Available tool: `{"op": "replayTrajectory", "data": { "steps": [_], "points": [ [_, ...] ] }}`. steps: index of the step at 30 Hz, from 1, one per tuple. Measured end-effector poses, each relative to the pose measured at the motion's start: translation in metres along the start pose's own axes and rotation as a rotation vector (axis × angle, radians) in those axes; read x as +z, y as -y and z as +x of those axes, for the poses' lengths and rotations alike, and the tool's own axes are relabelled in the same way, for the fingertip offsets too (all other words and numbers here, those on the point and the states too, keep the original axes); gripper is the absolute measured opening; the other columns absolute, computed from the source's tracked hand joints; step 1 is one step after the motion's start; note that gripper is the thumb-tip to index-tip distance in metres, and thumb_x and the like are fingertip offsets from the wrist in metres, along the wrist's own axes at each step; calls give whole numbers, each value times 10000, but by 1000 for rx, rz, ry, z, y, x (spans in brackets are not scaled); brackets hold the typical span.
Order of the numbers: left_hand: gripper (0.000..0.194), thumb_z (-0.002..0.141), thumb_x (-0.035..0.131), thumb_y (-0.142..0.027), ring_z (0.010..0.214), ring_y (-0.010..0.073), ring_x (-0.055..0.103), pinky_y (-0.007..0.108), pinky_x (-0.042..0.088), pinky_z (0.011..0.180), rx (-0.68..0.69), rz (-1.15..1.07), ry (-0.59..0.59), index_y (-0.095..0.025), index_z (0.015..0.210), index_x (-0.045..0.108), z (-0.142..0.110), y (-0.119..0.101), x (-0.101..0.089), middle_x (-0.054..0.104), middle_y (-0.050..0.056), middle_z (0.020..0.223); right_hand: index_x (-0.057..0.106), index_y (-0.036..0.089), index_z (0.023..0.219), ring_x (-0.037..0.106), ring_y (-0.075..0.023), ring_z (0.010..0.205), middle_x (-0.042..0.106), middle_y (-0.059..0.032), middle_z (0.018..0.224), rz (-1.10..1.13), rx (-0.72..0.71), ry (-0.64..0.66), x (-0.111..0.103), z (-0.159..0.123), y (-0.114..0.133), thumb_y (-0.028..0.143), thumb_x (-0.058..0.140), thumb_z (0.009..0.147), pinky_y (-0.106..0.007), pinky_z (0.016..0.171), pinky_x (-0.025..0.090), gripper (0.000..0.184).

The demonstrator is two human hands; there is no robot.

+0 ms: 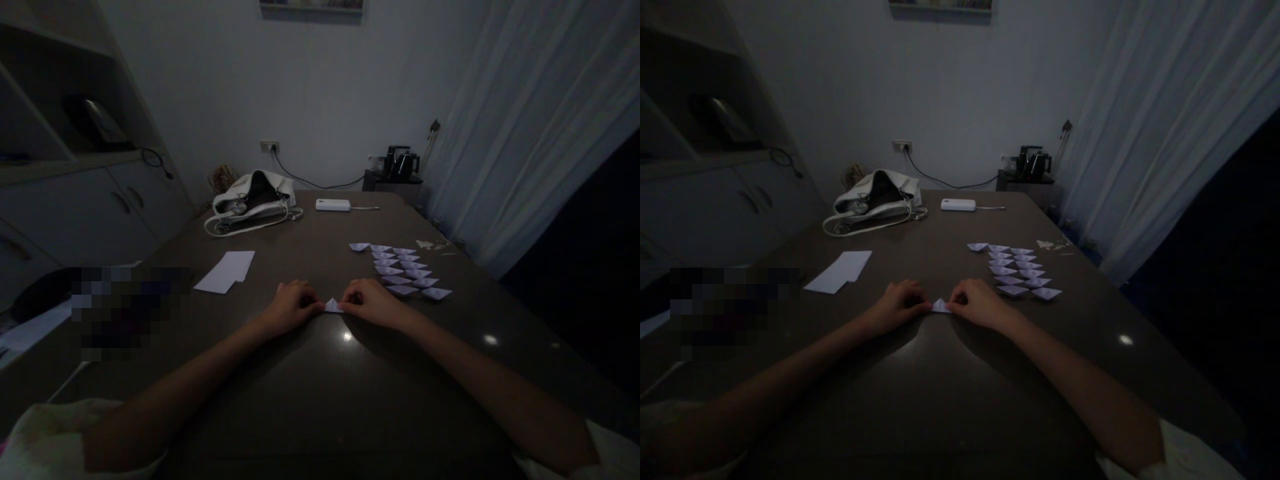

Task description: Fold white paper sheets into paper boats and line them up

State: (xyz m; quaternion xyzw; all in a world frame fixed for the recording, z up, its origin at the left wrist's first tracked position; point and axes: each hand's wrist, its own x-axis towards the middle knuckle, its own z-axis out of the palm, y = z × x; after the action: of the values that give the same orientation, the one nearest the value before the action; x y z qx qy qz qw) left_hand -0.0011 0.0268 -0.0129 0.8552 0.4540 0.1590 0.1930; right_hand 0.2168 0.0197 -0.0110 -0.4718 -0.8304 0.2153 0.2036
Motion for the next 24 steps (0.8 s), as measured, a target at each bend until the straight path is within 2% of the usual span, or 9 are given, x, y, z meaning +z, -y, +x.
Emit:
{"op": "replayTrajectory", "data": {
  "steps": [4, 9, 12, 15, 20, 24],
  "points": [
    [267, 827, 566, -412, 838, 215, 542, 336, 339, 741, -26, 13, 9, -165, 781, 655, 1, -1, 0, 600, 29, 803, 700, 135, 739, 538, -107, 605, 628, -31, 700, -38, -23, -14, 0, -1, 3, 201, 655, 766, -213, 546, 343, 84],
    [272, 803, 586, -439, 846, 222, 552, 379, 338, 791, -75, -14, -7, -182, 783, 671, 3, 0, 1, 602, 26, 833, 690, 131, 720, 517, -104, 593, 599, -19, 672, -62, 14, 5, -2, 0, 4, 213, 681, 753, -217, 544, 326, 88],
    [213, 788, 620, -394, 831, 204, 555, 344, 363, 774, -50, -79, -23, -194, 838, 676, 2, 0, 2, 618, 19, 839, 678, 131, 722, 509, -103, 597, 588, -14, 677, -50, 12, 13, -2, 0, 5, 204, 684, 750, -212, 545, 321, 78],
    [169, 808, 616, -324, 820, 185, 556, 297, 387, 736, 46, -134, -47, -202, 912, 672, 1, 0, 2, 625, 17, 824, 663, 145, 760, 512, -105, 631, 583, -1, 696, -11, -46, -7, -2, 0, 5, 165, 681, 747, -205, 570, 332, 30],
    [162, 866, 563, -255, 894, 192, 550, 293, 411, 781, 326, -54, -22, -184, 940, 688, 0, 3, -1, 619, 66, 928, 693, 191, 878, 552, -124, 734, 625, -10, 801, 17, -185, -22, 1, 0, 5, 129, 654, 782, -227, 667, 378, 121],
    [177, 884, 547, -228, 914, 189, 559, 283, 432, 798, 404, -28, 35, -161, 991, 671, 1, 7, -3, 618, 86, 967, 713, 187, 854, 577, -155, 808, 658, -36, 826, -63, -230, -11, 1, 0, 4, 164, 639, 811, -270, 740, 392, 89]
  ]
}}
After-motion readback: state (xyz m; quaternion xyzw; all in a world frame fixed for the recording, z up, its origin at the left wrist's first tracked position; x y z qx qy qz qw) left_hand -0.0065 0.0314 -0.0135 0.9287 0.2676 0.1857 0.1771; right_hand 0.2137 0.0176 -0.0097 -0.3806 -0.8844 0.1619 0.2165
